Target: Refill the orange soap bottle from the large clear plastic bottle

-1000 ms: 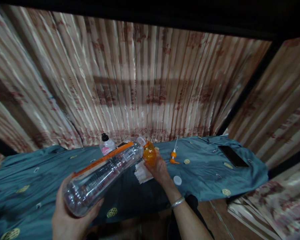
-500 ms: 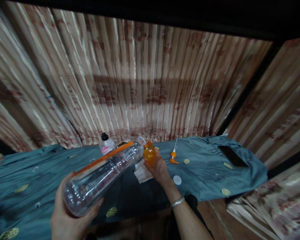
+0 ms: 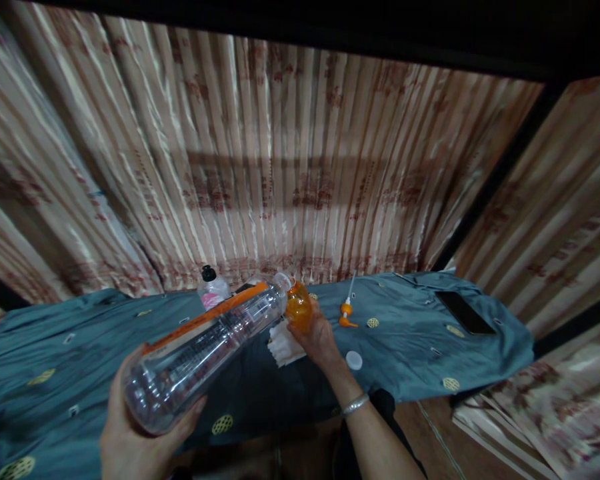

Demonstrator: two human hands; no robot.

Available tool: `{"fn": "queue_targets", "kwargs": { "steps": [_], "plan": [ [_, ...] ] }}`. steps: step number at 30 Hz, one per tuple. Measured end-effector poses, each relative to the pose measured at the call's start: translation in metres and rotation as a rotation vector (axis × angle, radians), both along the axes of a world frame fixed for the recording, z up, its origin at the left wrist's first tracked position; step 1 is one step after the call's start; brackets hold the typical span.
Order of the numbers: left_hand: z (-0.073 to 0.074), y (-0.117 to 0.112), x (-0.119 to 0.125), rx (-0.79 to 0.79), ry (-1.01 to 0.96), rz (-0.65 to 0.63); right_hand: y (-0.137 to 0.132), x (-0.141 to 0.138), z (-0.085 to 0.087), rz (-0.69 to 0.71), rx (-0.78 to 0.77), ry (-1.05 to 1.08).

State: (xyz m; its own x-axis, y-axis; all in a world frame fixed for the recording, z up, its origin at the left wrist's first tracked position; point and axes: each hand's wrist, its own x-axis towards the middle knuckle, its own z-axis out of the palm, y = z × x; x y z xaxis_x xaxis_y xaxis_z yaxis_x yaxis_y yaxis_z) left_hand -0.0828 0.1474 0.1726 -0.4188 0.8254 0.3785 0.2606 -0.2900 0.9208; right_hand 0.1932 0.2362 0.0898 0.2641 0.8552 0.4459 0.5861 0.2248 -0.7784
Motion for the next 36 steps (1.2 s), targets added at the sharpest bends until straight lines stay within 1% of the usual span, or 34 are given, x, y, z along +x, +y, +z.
{"fn": "queue_targets", "kwargs": {
  "steps": [3, 7, 12, 19, 24, 29, 36],
  "plan": [
    [0.0005, -0.0005, 0.0, 0.002, 0.01, 0.0, 0.0002, -0.0005, 0.0003, -0.014, -0.006, -0.005],
    [0.0018, -0.0012, 0.0008, 0.01, 0.021, 0.006, 0.0011, 0.0009, -0.0027, 0.004, -0.027, -0.014],
    [0.004, -0.0021, 0.0013, 0.013, 0.018, -0.004, 0.0025, 0.0021, -0.0056, -0.017, -0.013, -0.027],
    [0.0043, -0.0027, 0.0013, -0.002, 0.032, -0.004, 0.001, -0.0004, -0.002, -0.032, -0.02, -0.02],
    [0.0034, -0.0021, 0.0005, 0.016, 0.05, 0.005, 0.0, -0.0004, -0.001, -0.029, -0.022, -0.02],
    [0.004, -0.0022, 0.0006, 0.005, 0.031, -0.007, 0.0004, -0.0002, 0.0002, -0.036, -0.041, -0.016],
    [0.0048, -0.0023, 0.0016, 0.002, 0.026, 0.001, -0.0009, -0.0003, 0.002, -0.025, -0.021, -0.014]
  ]
}}
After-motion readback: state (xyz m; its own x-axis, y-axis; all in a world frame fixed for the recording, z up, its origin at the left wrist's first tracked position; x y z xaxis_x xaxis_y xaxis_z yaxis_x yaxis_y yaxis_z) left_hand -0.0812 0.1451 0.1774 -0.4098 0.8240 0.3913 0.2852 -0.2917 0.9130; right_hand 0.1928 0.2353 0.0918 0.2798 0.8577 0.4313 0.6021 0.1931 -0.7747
